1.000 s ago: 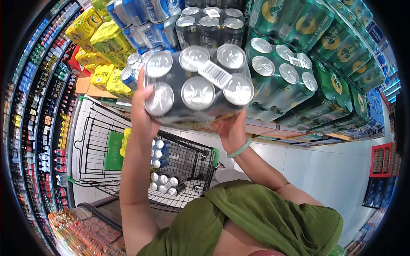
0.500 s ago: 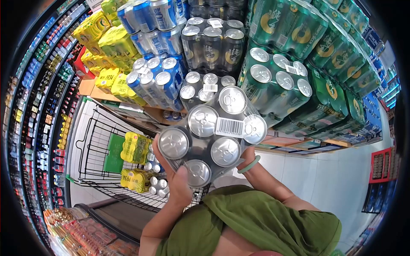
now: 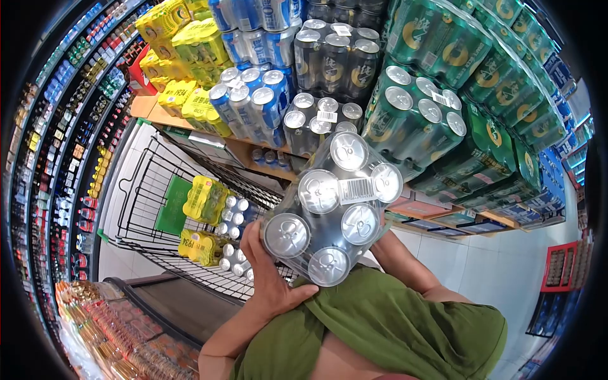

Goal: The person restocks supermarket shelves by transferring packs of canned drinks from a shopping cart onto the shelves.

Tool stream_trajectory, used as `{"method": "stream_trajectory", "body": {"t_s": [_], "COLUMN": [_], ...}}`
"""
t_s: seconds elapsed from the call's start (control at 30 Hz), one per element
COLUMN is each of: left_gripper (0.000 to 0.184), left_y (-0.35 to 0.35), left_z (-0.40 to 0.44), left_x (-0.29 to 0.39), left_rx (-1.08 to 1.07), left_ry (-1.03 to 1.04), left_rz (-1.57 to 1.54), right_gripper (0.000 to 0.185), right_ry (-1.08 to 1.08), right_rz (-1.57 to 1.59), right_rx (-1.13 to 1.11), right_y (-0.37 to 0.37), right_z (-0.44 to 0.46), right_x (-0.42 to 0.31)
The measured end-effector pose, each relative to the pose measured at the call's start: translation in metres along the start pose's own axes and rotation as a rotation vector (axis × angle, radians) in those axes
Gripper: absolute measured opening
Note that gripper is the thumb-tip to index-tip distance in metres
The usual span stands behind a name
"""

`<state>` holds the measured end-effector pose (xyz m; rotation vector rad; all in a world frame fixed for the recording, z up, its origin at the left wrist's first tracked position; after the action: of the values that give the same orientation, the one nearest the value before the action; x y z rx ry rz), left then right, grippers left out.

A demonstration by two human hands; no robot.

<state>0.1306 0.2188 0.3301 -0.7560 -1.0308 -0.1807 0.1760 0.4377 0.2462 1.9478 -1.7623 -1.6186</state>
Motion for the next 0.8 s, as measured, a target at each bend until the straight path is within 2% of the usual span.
{"method": "stream_trajectory", "body": {"t_s": [0.07,0.2,0.23,0.27,0.33,0.37,0.47,0.53,0.6,0.63,0.67,0.73,0.8], "left_gripper": [0.123,0.105,0.088,0.088,0.074,0.066,0.062,0.062,0.065,0.057,0.057,0.050,0.057], "left_y": [-0.004,-0.004,-0.005,-0.005,-0.006,-0.006,-0.011,-0.011,-0.013,-0.013,-0.018,-0.026,-0.031], "left_z": [-0.006,-0.018,-0.019,-0.021,-0.028,-0.029,-0.035,-0.044,-0.051,-0.051,-0.048,-0.048,-0.048], "left_x": [0.002,0.004,0.005,0.000,0.003,0.005,0.004,-0.008,-0.014,-0.009,-0.004,0.002,0.003], "left_rx": [-0.044,-0.041,-0.019,-0.019,-0.014,-0.036,-0.021,-0.037,-0.031,0.068,0.084,-0.001,-0.031], "left_ry": [0.016,0.113,0.194,0.195,0.345,0.317,0.420,0.401,0.446,0.513,0.508,0.372,0.330], "left_rz": [0.154,0.166,0.137,0.135,0.131,0.131,-0.007,-0.088,-0.332,-0.247,-0.242,-0.298,-0.302], "right_gripper": [0.059,0.059,0.059,0.059,0.059,0.060,0.060,0.060,0.060,0.061,0.061,0.061,0.061], "right_ry": [-0.006,-0.030,-0.039,-0.049,-0.071,-0.080,-0.096,-0.110,-0.121,-0.123,-0.124,-0.097,-0.044], "right_rz": [-0.032,-0.098,-0.115,-0.132,-0.167,-0.186,-0.238,-0.273,-0.309,-0.331,-0.357,-0.430,-0.512], "right_rx": [-0.025,-0.060,-0.070,-0.080,-0.095,-0.101,-0.115,-0.136,-0.164,-0.182,-0.206,-0.269,-0.347], "right_y": [-0.009,0.002,0.002,0.011,0.002,0.007,0.010,0.010,0.015,0.018,0.019,0.026,0.029], "right_z": [-0.004,-0.004,-0.010,-0.006,-0.021,-0.018,-0.026,-0.026,-0.025,-0.024,-0.027,-0.026,-0.026], "right_x": [-0.007,-0.006,-0.002,-0.002,0.000,-0.001,0.006,0.000,-0.002,-0.004,-0.004,-0.002,0.001]}}
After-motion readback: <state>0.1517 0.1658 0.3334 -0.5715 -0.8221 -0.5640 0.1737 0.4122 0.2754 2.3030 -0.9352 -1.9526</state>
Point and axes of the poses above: each hand's wrist, its own z-axis towards the middle knuckle, its own y-axis out of the palm, x = y × z, the point moved 5 cm from there along z, towards the middle knuckle, and after that the axes turned 4 degrees about -y, right-handed, at the moved point
